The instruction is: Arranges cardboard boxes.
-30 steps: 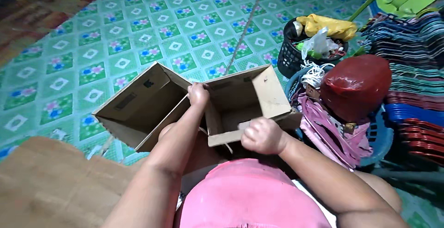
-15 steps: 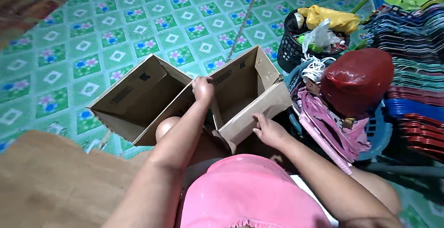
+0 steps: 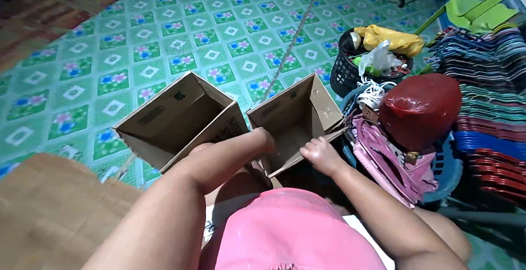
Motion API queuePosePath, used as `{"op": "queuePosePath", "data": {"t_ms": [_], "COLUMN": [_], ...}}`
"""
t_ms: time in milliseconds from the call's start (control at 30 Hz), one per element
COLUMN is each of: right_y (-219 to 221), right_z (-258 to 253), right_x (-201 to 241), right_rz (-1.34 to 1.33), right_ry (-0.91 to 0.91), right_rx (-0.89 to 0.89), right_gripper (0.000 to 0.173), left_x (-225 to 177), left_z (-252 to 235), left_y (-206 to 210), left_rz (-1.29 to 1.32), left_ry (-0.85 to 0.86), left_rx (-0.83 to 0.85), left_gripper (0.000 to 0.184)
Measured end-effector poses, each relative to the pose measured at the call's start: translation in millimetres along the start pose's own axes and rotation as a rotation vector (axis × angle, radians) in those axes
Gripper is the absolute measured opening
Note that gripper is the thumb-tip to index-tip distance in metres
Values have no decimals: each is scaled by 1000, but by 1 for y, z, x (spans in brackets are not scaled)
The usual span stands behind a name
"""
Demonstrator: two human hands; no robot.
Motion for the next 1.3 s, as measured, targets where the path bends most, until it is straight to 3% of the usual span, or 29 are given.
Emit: {"op": "queuePosePath", "data": {"t_ms": [67, 167, 300, 367, 433, 600, 700, 800, 867, 967, 1033, 1133, 1233, 1300], "right_y": [2, 2, 1, 2, -1, -25, -36, -40, -44, -59, -71, -81, -67, -55], "right_z": [5, 10, 16, 16, 13, -5, 0, 19, 20, -5, -28, -53, -47, -24], "right_x": [2, 6, 18, 23, 30, 48, 49, 49, 55, 56, 39, 9, 6, 24], "right_rz": [7, -1, -27, -46, -78, -141, -133, -115, -112, -244, -485, -945, -675, -560], "right_ry": [11, 14, 73, 95, 94, 65, 28, 46, 84, 99, 77, 186, 136, 18], "right_rx": [-8, -22, -35, -20, 21, 323, 211, 148, 233, 555, 728, 723, 825, 809], "right_gripper": [6, 5, 5, 4, 6, 17, 15, 10, 12, 18, 35, 47, 44, 52], "left_x": [8, 23, 42, 46, 36, 4, 16, 37, 45, 35, 25, 20, 24, 26], "left_z": [-16, -29, 1, 15, 28, 54, 65, 85, 97, 110, 108, 99, 93, 85], "left_y": [3, 6, -11, -7, 4, 16, 8, 18, 33, 45, 44, 38, 38, 38], "left_rz": [17, 7, 149, 100, 21, -119, -77, -26, -35, -35, -4, 24, 32, 31], "left_ry": [43, 311, 600, 830, 1059, 1442, 1483, 1414, 1362, 1369, 1407, 1465, 1429, 1310], "left_rx": [14, -104, -574, -917, -1135, -1219, -1323, -1501, -1559, -1541, -1516, -1503, -1532, -1530], "left_gripper": [82, 72, 64, 61, 61, 64, 61, 62, 60, 58, 61, 63, 63, 65]}}
Point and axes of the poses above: each hand's wrist, its own z-axis away from the middle knuckle, its own y-axis out of the palm, x = y × z, the point moved 2 cm from there along -z, towards the middle knuckle, and after that the axes turned 10 degrees about z, right-handed, at the moved point
